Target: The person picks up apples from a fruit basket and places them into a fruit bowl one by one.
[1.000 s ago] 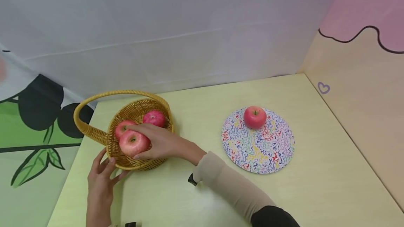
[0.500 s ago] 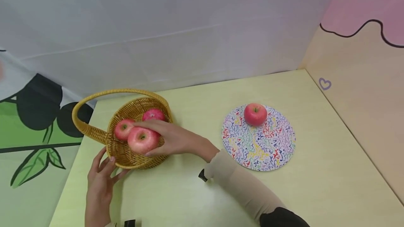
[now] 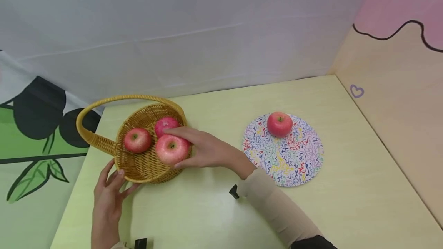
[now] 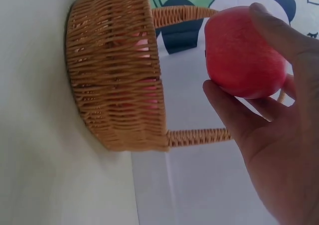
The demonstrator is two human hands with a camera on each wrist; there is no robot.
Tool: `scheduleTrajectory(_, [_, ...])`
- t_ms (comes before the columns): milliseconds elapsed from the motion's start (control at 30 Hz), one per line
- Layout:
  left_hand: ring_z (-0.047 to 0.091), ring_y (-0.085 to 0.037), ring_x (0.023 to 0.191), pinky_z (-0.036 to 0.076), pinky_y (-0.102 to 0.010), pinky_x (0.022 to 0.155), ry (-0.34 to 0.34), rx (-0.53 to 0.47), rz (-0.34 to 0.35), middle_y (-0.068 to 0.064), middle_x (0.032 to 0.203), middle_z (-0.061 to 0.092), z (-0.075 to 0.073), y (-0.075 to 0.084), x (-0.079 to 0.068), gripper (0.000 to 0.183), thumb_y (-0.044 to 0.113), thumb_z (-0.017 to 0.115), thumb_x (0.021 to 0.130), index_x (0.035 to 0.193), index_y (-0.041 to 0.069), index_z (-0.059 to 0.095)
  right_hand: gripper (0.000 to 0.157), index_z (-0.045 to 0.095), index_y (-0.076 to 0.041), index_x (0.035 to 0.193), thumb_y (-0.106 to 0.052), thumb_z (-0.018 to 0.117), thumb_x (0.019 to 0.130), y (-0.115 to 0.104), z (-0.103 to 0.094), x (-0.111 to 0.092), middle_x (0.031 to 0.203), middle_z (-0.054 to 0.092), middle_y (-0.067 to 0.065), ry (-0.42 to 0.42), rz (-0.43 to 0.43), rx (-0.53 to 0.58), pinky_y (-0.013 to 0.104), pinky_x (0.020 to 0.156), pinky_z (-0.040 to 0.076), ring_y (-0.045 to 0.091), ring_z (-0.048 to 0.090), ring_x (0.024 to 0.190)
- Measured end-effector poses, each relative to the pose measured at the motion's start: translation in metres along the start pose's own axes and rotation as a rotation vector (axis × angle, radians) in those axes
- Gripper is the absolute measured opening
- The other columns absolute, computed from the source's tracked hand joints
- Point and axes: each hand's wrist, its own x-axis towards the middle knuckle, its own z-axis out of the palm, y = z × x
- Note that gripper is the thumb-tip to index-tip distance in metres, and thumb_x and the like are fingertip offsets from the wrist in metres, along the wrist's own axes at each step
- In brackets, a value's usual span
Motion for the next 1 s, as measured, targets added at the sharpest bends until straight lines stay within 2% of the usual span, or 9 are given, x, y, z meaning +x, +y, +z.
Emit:
scheduleTrajectory(133, [0.056,-0.010,0.124,0.065,-0.030,0.077,-0.009,0.001,-0.005,0.010,0.141,0.047,-0.001,0.000,0.000,0.064,0.027,0.061,0.106,0.163,0.037,0.032,0.085,0.045,-0.023,0.158,-0.025,0.088,0.085,0.004,-0.005,-0.012,0.150,0.054,-0.006,0.037,0.036,0.041,0.035,0.101,0.058,0.011,0.054,0.134])
scheduleTrajectory(233, [0.057,-0.010,0.123,0.065,-0.030,0.076,-0.005,0.001,-0.008,0.010,0.141,0.047,-0.001,-0.001,0.000,0.064,0.027,0.060,0.106,0.163,0.037,0.032,0.085,0.046,-0.023,0.157,-0.024,0.090,0.084,0.006,-0.007,-0.021,0.150,0.055,-0.006,0.091,0.068,0.031,0.037,0.100,0.059,0.012,0.055,0.133])
scheduleTrajectory(533, [0.057,-0.010,0.124,0.065,-0.030,0.076,0.005,-0.002,0.008,0.010,0.142,0.048,-0.001,-0.002,0.000,0.063,0.027,0.061,0.106,0.162,0.037,0.034,0.089,0.046,-0.020,0.157,-0.019,0.092,0.081,0.017,-0.009,-0.056,0.152,0.056,0.001,0.389,0.120,-0.035,0.035,0.100,0.060,0.019,0.057,0.135])
scheduleTrajectory(767, [0.056,-0.010,0.125,0.065,-0.031,0.077,0.011,0.005,0.003,0.011,0.142,0.047,-0.001,-0.002,0.001,0.063,0.027,0.060,0.106,0.162,0.038,0.033,0.091,0.046,-0.022,0.157,-0.020,0.093,0.079,0.021,-0.011,-0.075,0.151,0.056,0.004,0.553,0.173,-0.137,0.033,0.095,0.062,0.020,0.058,0.131])
scheduleTrajectory(1000, [0.058,-0.009,0.122,0.065,-0.031,0.076,0.014,0.016,0.009,0.011,0.141,0.048,-0.001,-0.003,0.001,0.062,0.026,0.059,0.107,0.163,0.037,0.033,0.089,0.048,-0.013,0.155,-0.016,0.093,0.078,0.025,-0.011,-0.093,0.146,0.059,0.009,0.672,0.218,-0.229,0.015,0.094,0.055,0.022,0.059,0.125])
